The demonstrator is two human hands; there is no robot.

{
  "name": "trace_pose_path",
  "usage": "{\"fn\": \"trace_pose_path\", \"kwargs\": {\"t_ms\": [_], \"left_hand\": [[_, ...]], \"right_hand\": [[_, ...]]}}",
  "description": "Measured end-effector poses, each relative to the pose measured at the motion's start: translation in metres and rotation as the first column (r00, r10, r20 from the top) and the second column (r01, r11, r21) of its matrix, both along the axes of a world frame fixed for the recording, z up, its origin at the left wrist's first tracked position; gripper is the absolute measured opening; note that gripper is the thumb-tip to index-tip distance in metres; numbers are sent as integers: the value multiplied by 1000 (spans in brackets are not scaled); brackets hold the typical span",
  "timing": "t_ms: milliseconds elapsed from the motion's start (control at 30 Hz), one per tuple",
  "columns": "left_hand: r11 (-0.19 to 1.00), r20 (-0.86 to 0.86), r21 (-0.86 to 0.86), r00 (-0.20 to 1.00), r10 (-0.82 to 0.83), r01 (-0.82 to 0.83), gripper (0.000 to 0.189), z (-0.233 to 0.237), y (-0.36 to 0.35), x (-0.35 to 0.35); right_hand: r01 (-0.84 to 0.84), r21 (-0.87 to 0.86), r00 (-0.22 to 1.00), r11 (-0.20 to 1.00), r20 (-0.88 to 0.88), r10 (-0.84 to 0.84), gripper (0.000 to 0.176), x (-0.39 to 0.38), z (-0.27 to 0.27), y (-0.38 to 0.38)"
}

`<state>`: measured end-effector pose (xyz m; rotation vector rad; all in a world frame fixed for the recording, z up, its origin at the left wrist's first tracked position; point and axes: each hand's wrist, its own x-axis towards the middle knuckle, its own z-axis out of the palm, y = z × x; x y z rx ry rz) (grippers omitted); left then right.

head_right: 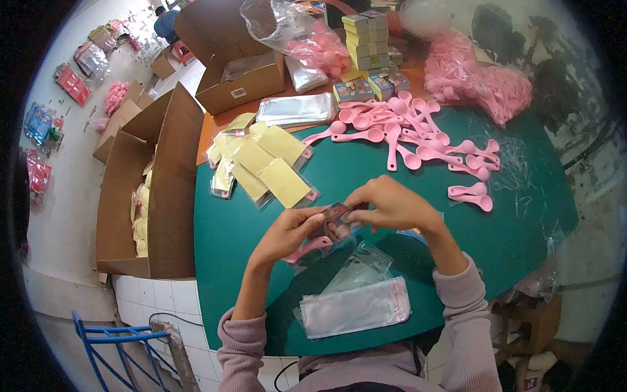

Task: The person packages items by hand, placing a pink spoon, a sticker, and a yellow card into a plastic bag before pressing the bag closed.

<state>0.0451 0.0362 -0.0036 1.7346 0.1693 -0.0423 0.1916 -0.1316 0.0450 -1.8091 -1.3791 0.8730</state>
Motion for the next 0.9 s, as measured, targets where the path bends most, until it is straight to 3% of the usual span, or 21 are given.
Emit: {"fn": "trace_pose_path", "kwargs": {"t_ms": [100, 167, 300, 367, 400, 467, 633, 700, 900], "left_hand": [[994, 21, 101, 998, -52, 50, 42, -10, -1, 1], [961, -76, 276, 997, 4, 17, 55, 2, -5, 1], [911, -33, 404, 994, 100, -78, 61, 1, -7, -2], [933, -211, 338, 976, -52, 123, 59, 10, 5, -5], [933, -212, 337, 976, -55, 125, 59, 5, 12, -7], [953, 51, 170, 963, -264, 252, 48, -6, 26, -9], [975, -64, -3, 973, -221, 221, 47, -6, 32, -9], [971, -99, -54, 967, -236, 232, 51, -9, 30, -7], [974, 68, -87, 977, -204, 210, 49, -11, 24, -8]], "right_hand": [[-48, 73, 994, 996, 97, 41, 16, -10, -19, 9], [-136, 224, 962, 965, 263, 75, 13, -11, -31, 11], [19, 173, 995, 985, 96, -36, 9, -14, -32, 14], [62, 45, 994, 997, -91, -58, 6, -9, -23, 13], [65, 44, 994, 997, -93, -60, 6, -4, -25, 11], [144, 67, 969, 987, -212, -127, 10, 7, -33, 6], [78, 90, 954, 993, -297, -48, 22, 5, -31, 6], [66, -67, 927, 996, -366, -86, 23, 5, -37, 7], [246, -2, 851, 969, -478, -217, 23, -2, -46, 11]]}}
